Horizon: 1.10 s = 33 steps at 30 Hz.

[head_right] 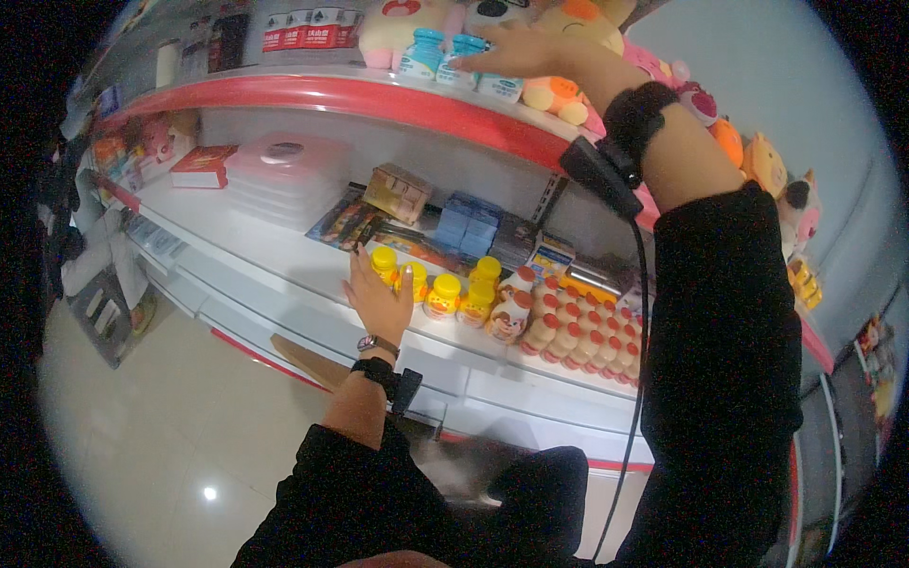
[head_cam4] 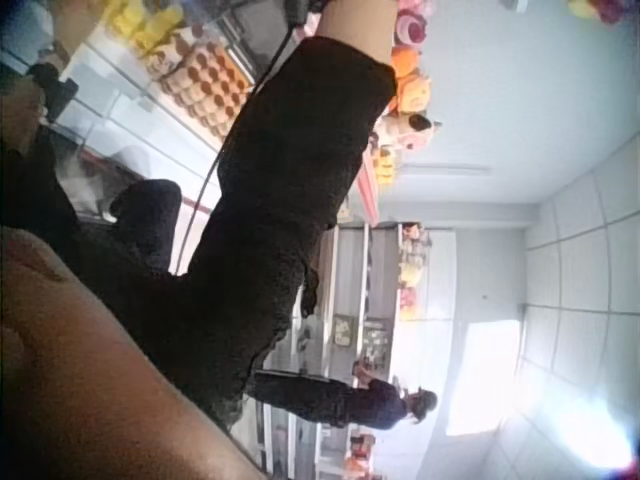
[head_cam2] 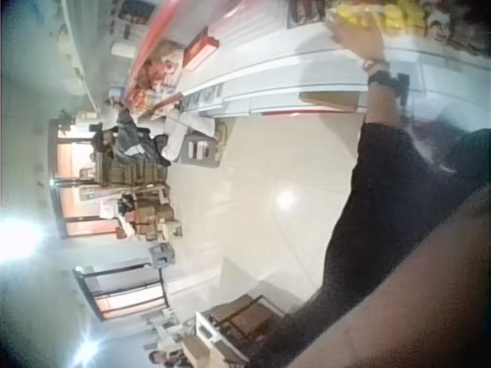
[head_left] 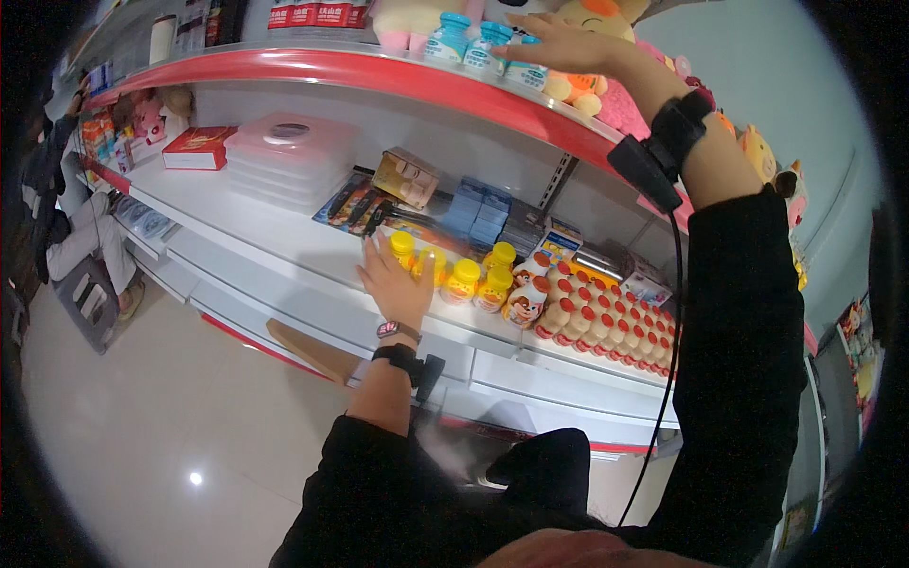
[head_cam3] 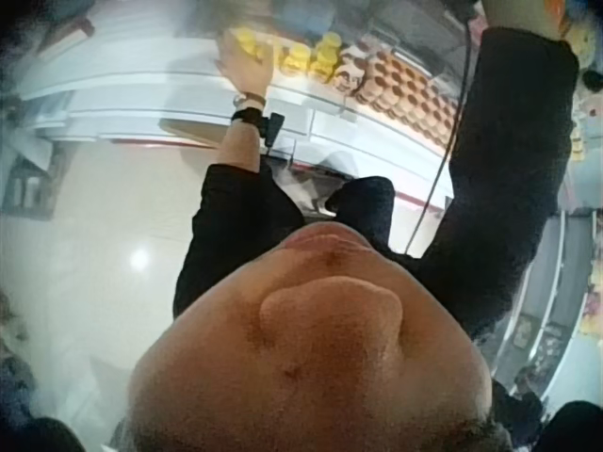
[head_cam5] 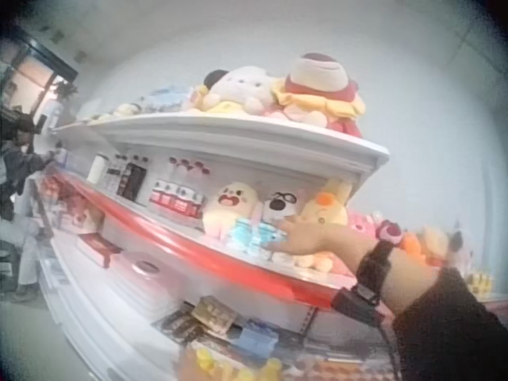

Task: The person organizes several small yellow jars and larger white bottles on store shelves by hand, moving the items one at a time and aligning them in rows.

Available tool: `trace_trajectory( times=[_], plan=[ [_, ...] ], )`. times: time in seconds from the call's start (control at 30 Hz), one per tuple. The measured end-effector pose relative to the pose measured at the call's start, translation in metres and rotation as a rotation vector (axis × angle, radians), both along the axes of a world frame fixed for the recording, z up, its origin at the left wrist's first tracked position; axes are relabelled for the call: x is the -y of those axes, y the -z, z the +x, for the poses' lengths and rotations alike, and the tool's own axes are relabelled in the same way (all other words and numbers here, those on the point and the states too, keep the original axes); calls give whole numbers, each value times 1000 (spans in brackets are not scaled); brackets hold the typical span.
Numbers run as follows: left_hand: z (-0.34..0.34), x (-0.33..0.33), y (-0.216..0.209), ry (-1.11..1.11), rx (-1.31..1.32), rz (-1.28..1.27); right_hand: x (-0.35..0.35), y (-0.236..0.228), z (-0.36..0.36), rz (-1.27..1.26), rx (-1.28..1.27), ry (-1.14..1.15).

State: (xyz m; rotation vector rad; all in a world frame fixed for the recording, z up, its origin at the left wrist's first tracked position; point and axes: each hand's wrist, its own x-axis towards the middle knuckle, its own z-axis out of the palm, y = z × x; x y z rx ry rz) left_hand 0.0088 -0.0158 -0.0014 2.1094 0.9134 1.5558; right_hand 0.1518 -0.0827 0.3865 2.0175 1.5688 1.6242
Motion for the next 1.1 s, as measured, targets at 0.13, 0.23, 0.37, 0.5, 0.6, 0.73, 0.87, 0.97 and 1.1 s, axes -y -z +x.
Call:
trace_trajectory(
  times=[0.13,0.23,0.37,0.5,0.6,0.73,0.87,0.97,1.1],
  plan=[
    [-12,-5,7,-11,2,-32,-3,-39,-48,-394,-470,397],
    [-12,-1,2,25,13,-58,-15,-53,-21,-438,-623,324],
    [-6,3,1,60,32,-55,-27,-64,13,-503,-898,206],
    [-12,-2,7,34,7,-63,-38,-39,-5,-366,-903,300],
    [-14,-1,5,32,26,-55,-39,-29,-16,-296,-890,333],
    [-12,-3,3,36,-24,-63,-35,-27,-20,-273,-894,354],
    [-8,2,-1,57,12,-48,-22,-35,-21,-248,-848,407],
    [-13,-2,5,20,-12,-43,-24,-28,-13,-264,-839,416],
    [-7,2,-1,33,-2,-21,1,-30,-22,-243,-560,405]
  ],
)
